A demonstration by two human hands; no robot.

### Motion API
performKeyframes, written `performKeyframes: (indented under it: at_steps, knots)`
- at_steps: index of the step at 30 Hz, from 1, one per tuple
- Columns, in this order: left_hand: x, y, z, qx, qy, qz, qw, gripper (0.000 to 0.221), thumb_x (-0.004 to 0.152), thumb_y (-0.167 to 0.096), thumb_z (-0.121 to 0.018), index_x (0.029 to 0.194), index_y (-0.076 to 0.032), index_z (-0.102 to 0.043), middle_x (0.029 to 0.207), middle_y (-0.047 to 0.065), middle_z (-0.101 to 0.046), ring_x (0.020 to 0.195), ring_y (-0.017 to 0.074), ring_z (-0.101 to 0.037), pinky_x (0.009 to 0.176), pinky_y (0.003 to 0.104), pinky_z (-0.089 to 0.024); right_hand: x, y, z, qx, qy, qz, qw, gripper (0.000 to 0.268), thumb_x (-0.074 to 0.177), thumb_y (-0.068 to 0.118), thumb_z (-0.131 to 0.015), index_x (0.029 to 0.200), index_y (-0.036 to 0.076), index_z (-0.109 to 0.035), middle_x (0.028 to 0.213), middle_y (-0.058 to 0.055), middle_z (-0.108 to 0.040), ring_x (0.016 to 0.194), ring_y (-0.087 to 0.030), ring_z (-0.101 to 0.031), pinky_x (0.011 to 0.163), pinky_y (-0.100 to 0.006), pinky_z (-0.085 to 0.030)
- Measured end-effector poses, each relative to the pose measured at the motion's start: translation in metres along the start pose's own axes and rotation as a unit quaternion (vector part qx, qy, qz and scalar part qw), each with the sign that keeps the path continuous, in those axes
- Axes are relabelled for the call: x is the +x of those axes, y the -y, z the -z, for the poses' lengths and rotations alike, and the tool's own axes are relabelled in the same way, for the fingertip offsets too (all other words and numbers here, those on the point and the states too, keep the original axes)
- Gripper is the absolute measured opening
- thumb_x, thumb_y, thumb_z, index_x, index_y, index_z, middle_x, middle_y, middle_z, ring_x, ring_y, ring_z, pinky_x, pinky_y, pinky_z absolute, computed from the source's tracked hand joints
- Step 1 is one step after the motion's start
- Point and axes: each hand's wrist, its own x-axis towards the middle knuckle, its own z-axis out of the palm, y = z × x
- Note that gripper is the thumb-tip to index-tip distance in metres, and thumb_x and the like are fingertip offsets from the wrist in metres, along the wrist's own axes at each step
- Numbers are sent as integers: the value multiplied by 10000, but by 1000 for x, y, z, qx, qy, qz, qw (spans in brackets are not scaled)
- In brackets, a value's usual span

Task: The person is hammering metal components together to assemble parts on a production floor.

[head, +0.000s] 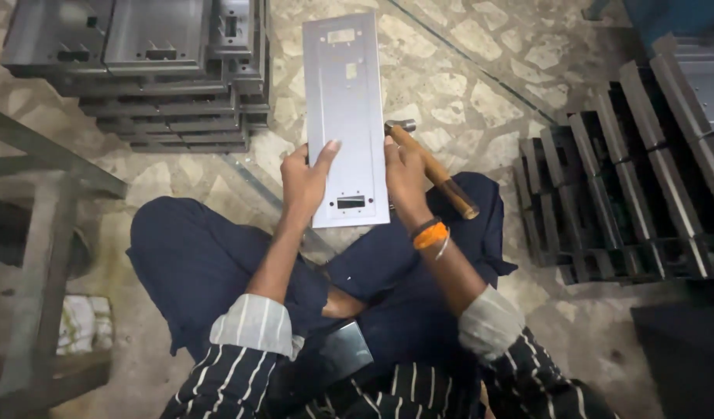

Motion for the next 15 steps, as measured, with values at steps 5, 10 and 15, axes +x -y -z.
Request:
performKeyframes:
  at_steps: [5,10,15]
  knots:
    - [16,111,10,-161,40,94,982,711,1200,-498,-416,1004,173,-549,733,42,-538,649,127,-492,601,333,-445,-16,61,12,118,113,75,984,465,1102,361,-507,855,7,-678,703,22,-575,624,-83,-516,559,-276,-405]
    - [15,161,27,-530,326,128,772,705,1091,-437,-449,1610,13,-294,934,145,-650,505,104,-435,450,267,-424,33,-65,5,-67,45,142,987,295,1003,283,-636,923,9,-709,742,-31,-694,680,-173,-645,607,-346,-519]
    - [-8,107,32,-650,306,171,674,886,1008,-419,-530,1651,62,-156,1007,230,-614,612,171,-465,566,325,-470,12,-125,13,-438,99,202,870,497,683,113,-750,1154,13,-627,1149,-212,-640,1083,-413,-618,873,-484,-545]
